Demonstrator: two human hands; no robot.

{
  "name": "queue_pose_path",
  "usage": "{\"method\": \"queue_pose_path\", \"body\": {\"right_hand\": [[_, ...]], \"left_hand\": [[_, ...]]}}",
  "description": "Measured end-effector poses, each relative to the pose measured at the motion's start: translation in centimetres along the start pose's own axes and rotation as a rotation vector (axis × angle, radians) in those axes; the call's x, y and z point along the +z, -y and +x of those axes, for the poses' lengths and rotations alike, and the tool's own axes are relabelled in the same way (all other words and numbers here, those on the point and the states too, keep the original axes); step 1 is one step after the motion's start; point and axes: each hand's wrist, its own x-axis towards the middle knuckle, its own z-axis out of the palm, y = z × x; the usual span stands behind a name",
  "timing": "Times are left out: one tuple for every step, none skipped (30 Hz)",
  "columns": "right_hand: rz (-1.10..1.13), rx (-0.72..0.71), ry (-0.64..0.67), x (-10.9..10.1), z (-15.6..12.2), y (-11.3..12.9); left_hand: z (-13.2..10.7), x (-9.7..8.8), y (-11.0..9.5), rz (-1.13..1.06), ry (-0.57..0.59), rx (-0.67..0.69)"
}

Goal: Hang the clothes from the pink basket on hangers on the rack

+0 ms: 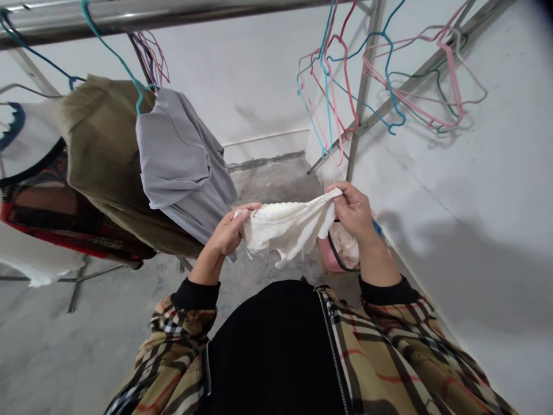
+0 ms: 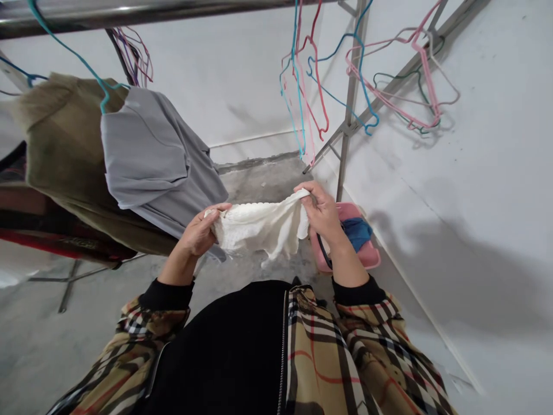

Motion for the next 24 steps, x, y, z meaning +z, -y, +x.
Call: {"method": "queue_pose_path", "body": {"right_hand": [[-0.020, -0.024, -0.030, -0.3, 0.0, -0.1], [-0.035, -0.044, -0.054, -0.6, 0.0, -0.2], [-0.047, -0.056, -0.074, -0.8, -0.1, -0.3], [-0.060, -0.058, -0.093, -1.0, -0.1, -0.4], [-0.077, -0.048, -0.108, -1.1, -0.2, -0.6], [-0.093, -0.024, -0.115, -1.1, -0.3, -0.8], [-0.100, 0.013, -0.118, -1.1, -0.4, -1.1], [-0.086, 0.054, -0.117, -1.0, -0.5, -1.2], [-0.050, 0.094, -0.114, -0.8, -0.6, -1.4], [0.002, 0.125, -0.111, -0.6, -0.7, -1.4], [0.068, 0.147, -0.107, -0.3, -0.7, -1.4], [0.137, 0.161, -0.102, 0.1, -0.8, -1.3], [0.205, 0.171, -0.097, 0.5, -0.8, -1.0], [0.268, 0.183, -0.085, 1.0, -0.9, -0.7], [0.325, 0.200, -0.072, 1.4, -0.9, -0.4], [0.377, 0.221, -0.057, 1.8, -1.0, -0.1], [0.420, 0.243, -0.039, 2.3, -1.1, 0.3], [0.453, 0.262, -0.021, 2.6, -1.2, 0.6], [0.478, 0.281, -0.003, 3.0, -1.4, 0.8], [0.497, 0.296, 0.017, 3.3, -1.5, 1.0], [0.515, 0.308, 0.034, 3.5, -1.6, 1.1], [0.531, 0.319, 0.051, 3.7, -1.8, 1.2], [0.544, 0.329, 0.067, 3.9, -1.9, 1.3], [0.554, 0.340, 0.084, 4.1, -1.9, 1.3]], "left_hand": [[0.0, -0.1, -0.1, -0.013, -0.027, 0.029], [0.0, -0.3, -0.2, -0.019, -0.045, 0.047], [-0.1, -0.4, -0.3, -0.021, -0.053, 0.057], [-0.1, -0.5, -0.3, -0.018, -0.049, 0.059], [-0.2, -0.6, -0.3, -0.011, -0.036, 0.055], [-0.4, -0.7, -0.3, -0.001, -0.014, 0.047], [-0.5, -0.7, -0.2, 0.013, 0.014, 0.035], [-0.7, -0.7, -0.1, 0.030, 0.049, 0.022], [-0.8, -0.6, 0.0, 0.052, 0.090, 0.009], [-0.9, -0.5, 0.2, 0.077, 0.136, -0.003], [-1.1, -0.4, 0.3, 0.107, 0.187, -0.017], [-1.2, -0.3, 0.4, 0.141, 0.246, -0.034], [-1.3, -0.1, 0.4, 0.178, 0.316, -0.059], [-1.4, 0.1, 0.4, 0.217, 0.396, -0.090], [-1.4, 0.3, 0.4, 0.257, 0.482, -0.123], [-1.5, 0.5, 0.5, 0.292, 0.570, -0.150], [-1.5, 0.8, 0.5, 0.320, 0.648, -0.164], [-1.5, 1.1, 0.5, 0.340, 0.708, -0.164], [-1.5, 1.4, 0.6, 0.350, 0.746, -0.155], [-1.4, 1.9, 0.7, 0.348, 0.756, -0.138], [-1.3, 2.4, 0.8, 0.332, 0.737, -0.113], [-1.2, 3.0, 1.0, 0.305, 0.690, -0.082], [-1.0, 3.7, 1.2, 0.278, 0.624, -0.049], [-0.8, 4.5, 1.5, 0.255, 0.547, -0.014]]}}
